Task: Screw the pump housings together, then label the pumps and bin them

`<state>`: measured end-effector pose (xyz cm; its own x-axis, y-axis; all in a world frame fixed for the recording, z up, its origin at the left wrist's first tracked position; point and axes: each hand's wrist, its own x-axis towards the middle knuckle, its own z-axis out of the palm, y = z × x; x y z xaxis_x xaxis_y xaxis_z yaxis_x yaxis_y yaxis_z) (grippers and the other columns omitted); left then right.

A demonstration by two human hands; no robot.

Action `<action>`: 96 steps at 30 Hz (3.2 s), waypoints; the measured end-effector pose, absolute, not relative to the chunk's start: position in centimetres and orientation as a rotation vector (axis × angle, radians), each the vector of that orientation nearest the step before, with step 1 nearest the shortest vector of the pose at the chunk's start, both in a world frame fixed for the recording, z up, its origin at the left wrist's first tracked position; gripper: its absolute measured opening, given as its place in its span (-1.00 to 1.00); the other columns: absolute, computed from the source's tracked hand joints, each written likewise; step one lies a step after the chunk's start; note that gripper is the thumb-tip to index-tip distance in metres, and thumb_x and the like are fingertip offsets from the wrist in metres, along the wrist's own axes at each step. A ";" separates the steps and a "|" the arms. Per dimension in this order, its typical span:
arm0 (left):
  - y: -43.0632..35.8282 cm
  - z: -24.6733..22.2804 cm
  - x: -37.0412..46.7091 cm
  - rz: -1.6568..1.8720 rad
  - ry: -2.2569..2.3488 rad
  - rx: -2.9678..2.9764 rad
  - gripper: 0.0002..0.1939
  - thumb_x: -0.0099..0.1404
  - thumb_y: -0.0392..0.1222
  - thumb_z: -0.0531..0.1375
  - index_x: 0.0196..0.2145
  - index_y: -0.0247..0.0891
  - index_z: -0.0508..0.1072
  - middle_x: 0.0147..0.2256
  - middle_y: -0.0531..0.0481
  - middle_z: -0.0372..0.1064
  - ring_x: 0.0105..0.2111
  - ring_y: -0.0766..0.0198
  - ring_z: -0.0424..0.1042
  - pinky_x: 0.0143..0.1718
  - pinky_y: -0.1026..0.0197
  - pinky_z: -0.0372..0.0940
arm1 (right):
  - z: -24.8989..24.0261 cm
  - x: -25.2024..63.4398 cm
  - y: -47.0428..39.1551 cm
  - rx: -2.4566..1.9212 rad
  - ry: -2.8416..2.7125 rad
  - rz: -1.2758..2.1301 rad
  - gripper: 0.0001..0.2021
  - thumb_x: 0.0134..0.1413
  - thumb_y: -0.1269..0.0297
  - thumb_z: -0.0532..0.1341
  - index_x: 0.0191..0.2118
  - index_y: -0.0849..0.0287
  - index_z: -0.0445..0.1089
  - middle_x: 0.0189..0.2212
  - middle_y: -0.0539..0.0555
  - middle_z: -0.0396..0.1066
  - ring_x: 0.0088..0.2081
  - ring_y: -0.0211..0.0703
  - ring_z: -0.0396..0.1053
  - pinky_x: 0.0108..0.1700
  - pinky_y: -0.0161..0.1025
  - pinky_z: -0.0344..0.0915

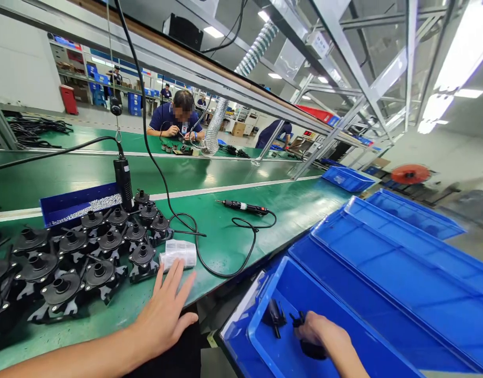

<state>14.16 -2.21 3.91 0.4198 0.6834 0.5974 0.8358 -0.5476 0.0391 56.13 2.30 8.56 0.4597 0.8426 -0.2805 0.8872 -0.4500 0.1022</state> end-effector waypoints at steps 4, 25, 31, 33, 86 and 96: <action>-2.8 4.5 14.1 -0.760 -1.274 -2.428 -0.15 0.32 0.14 0.36 0.40 -0.36 0.31 0.41 -0.66 -0.02 0.43 -0.50 0.08 0.29 -0.61 0.14 | 10.8 51.6 2.9 2.431 1.693 -0.055 -0.71 0.23 0.40 0.08 -0.08 0.31 0.52 -0.07 0.33 0.50 0.08 0.27 0.52 0.09 0.11 0.39; 1.7 10.8 9.4 -1.063 -0.995 -2.213 -0.58 0.44 -0.36 0.20 0.22 -0.27 0.34 0.07 -0.12 0.49 0.10 0.06 0.43 0.27 -0.31 0.31 | 12.0 32.5 7.4 1.444 3.378 -0.825 -0.66 0.31 0.09 0.28 0.11 0.10 0.51 -0.09 0.08 0.46 -0.08 -0.33 0.32 0.05 -0.33 0.21; 2.5 10.3 9.2 -1.213 -1.147 -2.293 -0.80 0.50 -0.39 0.09 -0.01 -0.26 0.44 -0.24 0.00 0.43 -0.25 0.29 0.42 0.02 0.05 0.45 | 11.5 31.4 8.8 1.510 3.176 -1.549 -0.53 0.16 -0.06 0.36 -0.05 0.30 0.49 -0.26 0.07 0.42 -0.32 -0.44 0.26 -0.28 -0.44 0.15; 2.3 10.3 9.4 -1.330 -1.257 -2.354 -0.86 0.52 -0.33 0.11 -0.06 -0.26 0.45 -0.17 -0.03 0.45 -0.20 0.30 0.44 -0.15 0.21 0.41 | 11.2 31.3 9.1 1.466 3.118 -1.699 -0.43 0.18 -0.18 0.32 -0.11 0.36 0.46 -0.32 0.07 0.38 -0.39 -0.47 0.20 -0.33 -0.45 0.15; 2.2 10.5 9.8 -2.007 -1.484 -2.204 -0.79 0.45 -0.11 0.26 -0.02 -0.21 0.52 -0.32 0.18 0.57 -0.33 0.52 0.56 -0.25 0.50 0.39 | 13.5 32.2 6.6 1.455 3.608 -1.455 -0.36 0.33 0.12 0.27 0.37 0.11 -0.01 -0.06 0.06 0.44 0.12 -0.29 0.36 0.44 -0.10 0.19; 2.1 10.2 9.8 -2.010 -1.207 -2.209 -0.81 0.46 -0.27 0.25 0.01 -0.19 0.54 -0.20 0.18 0.61 -0.20 0.53 0.62 -0.06 0.53 0.43 | 13.7 31.8 6.4 1.568 3.451 -1.488 -0.35 0.20 0.13 0.36 0.31 0.17 0.15 -0.12 0.07 0.50 0.22 -0.18 0.33 0.49 0.10 0.10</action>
